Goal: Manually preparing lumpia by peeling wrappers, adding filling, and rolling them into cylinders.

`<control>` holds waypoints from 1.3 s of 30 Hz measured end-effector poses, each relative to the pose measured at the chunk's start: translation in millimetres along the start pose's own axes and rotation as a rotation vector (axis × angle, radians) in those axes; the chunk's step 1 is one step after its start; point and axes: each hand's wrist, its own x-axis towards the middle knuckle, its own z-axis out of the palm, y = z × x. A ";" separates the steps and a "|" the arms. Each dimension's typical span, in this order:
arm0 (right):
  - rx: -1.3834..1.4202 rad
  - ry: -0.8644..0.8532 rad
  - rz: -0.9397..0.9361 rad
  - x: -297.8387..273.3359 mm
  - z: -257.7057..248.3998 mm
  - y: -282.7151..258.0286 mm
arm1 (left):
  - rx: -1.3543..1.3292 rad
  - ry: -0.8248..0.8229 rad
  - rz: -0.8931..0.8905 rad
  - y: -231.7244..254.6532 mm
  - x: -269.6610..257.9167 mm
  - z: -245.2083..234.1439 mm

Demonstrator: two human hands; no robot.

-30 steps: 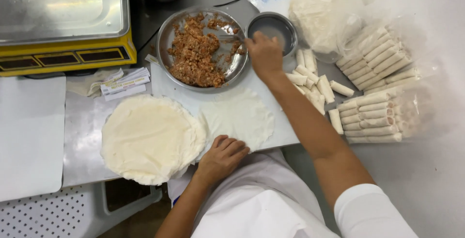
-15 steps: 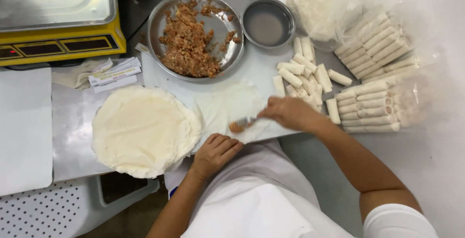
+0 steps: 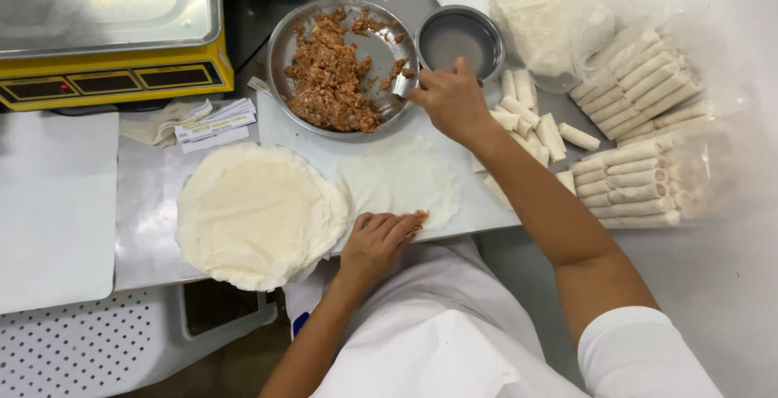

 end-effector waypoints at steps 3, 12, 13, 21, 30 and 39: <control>0.162 -0.188 -0.006 5.0 -22.9 17.7 | -0.057 0.005 -0.024 -5.0 -6.6 1.5; 0.651 -0.799 0.131 -91.5 -99.5 6.9 | 0.026 0.068 -0.102 -10.0 -24.2 4.3; 0.594 -0.793 0.103 -110.1 -94.6 -3.6 | 0.030 0.089 -0.081 -10.3 -27.2 4.8; 0.592 -0.724 0.146 -106.7 -123.0 -20.3 | 0.005 0.143 -0.048 -2.8 -27.1 -7.4; 0.290 -0.382 0.246 -47.1 -37.6 -22.2 | 0.126 0.095 -0.241 -17.6 11.4 -1.7; 0.383 -0.028 -0.007 -50.9 -22.8 -75.5 | 0.166 -0.027 -0.187 -18.1 1.0 14.5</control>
